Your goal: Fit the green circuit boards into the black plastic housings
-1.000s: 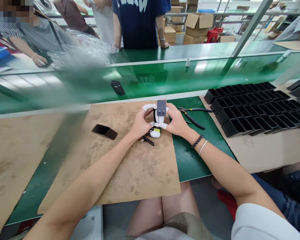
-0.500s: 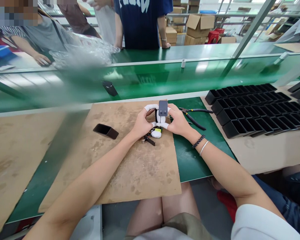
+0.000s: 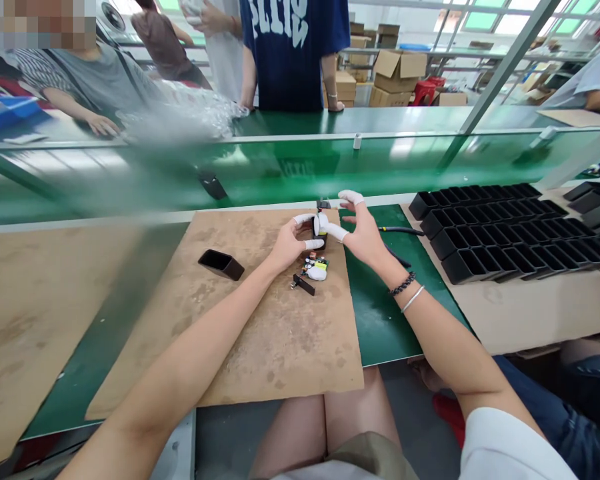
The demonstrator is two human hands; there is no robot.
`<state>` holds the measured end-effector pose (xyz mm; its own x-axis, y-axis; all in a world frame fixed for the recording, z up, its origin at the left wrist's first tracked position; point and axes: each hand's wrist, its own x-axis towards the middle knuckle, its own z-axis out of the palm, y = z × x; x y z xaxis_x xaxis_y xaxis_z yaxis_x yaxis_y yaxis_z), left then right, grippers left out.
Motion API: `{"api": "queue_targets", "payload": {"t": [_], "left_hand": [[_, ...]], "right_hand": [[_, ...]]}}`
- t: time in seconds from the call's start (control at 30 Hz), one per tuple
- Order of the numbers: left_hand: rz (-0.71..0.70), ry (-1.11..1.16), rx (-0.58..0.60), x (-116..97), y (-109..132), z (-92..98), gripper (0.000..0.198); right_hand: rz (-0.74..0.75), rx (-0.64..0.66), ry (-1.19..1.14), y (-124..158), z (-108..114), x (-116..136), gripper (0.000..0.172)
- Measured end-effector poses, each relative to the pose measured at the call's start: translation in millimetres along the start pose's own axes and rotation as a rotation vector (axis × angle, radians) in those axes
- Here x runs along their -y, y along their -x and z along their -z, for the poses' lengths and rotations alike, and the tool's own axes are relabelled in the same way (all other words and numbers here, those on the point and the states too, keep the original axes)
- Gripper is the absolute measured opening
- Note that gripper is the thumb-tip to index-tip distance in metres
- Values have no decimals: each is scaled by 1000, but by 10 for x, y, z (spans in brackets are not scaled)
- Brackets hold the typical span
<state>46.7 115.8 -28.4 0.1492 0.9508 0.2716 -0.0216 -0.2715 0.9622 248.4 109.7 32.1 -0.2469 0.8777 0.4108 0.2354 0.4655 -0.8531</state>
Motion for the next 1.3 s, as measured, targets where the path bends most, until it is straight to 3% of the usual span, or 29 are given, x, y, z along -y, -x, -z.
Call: {"api": "queue_targets", "payload": {"t": [0.07,0.2,0.3,0.43,0.57,0.67,0.73,0.9,1.17,1.3], "left_hand": [[29,73,83,-20,-4,24,72],[142,239,212,-88,-24,119,72],[178,296,205,-115,-44,150,69],[106,180,45,-124,-23,55,70],[9,-42,-124,-178,46,-48,65],[-31,-199,-141,-242,92,-65,59],[-46,-260,-144,-276,106,-61,58],[-48,-290,-152,-308,104,-50,58],[-32,-246,-159,-314,90,-42,58],[-25,-242,-164,-276,85,-33,51]], "right_hand": [[0,77,-94,-158,112,31,68],[-144,392,-276,-385,183,11,46],[-202,294,-343,-415,96,-56,44],[-105,119,-210,-349,14,-2,40],[71,91,330,-243,10,298,27],[48,85,731,-205,-35,512,19],[5,98,879,-209,-84,587,20],[-36,107,905,-229,-173,614,11],[-32,236,1043,-164,-388,642,15],[-11,210,922,-35,-431,483,20]]}}
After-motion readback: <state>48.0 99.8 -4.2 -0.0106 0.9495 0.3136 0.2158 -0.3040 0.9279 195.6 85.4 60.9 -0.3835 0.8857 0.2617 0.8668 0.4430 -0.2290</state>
